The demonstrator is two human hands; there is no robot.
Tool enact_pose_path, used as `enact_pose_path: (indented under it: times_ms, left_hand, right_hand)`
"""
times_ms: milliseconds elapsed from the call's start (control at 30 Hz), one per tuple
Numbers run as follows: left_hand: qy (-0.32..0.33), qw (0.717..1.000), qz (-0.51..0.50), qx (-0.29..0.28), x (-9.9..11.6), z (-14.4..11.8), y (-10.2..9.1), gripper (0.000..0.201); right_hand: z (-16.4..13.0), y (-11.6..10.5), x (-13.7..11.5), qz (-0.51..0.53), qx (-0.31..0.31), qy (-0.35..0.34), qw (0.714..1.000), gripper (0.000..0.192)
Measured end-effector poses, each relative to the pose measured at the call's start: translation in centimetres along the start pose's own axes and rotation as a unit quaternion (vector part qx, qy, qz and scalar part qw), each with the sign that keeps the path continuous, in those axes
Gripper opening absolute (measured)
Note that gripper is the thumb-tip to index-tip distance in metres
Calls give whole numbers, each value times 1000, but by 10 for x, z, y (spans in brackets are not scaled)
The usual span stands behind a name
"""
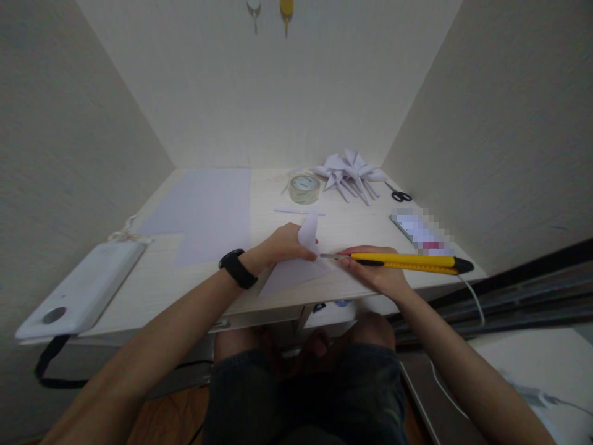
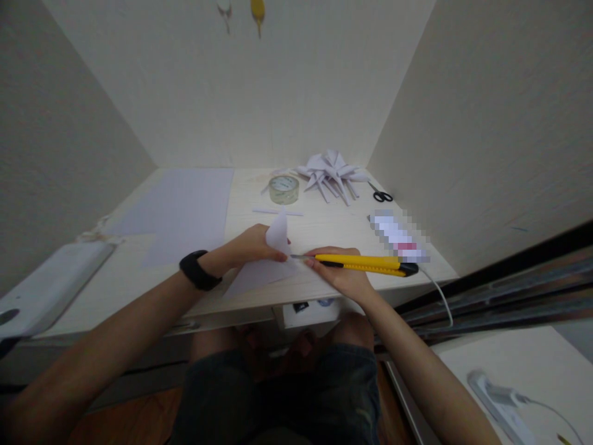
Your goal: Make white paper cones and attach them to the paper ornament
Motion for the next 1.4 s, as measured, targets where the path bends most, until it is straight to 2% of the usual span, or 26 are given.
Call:
enact_pose_path:
  times_ms: [100,300,533,733,1400]
  left_hand:
    - [7,999,46,5,4,-1,0,41]
    - [2,997,69,25,6,-2,3,40]
    - [0,999,47,19,4,-2,4,40]
    - [0,999,25,27,4,-4,4,39]
    - [1,1000,17,16,1,-1,4,40]
  right_hand:
    - [-1,1,0,-3,6,1,1000,19]
    - [-2,1,-5,-22,18,-10,1000,19]
    - [-4,1,-6,-41,54,-12,998,20]
    - [-4,4,-5,-36,36,-19,999,21]
    - [-5,4,-3,-43,45,-26,998,20]
Point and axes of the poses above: each hand's wrist, its own z-axis towards the middle knuckle, its own y-axis out of the palm, x = y × z, the point moved 1 cm from there along z, towards the middle knuckle, and after that the axes turned 14 degrees about x, right-handed, at the moved point
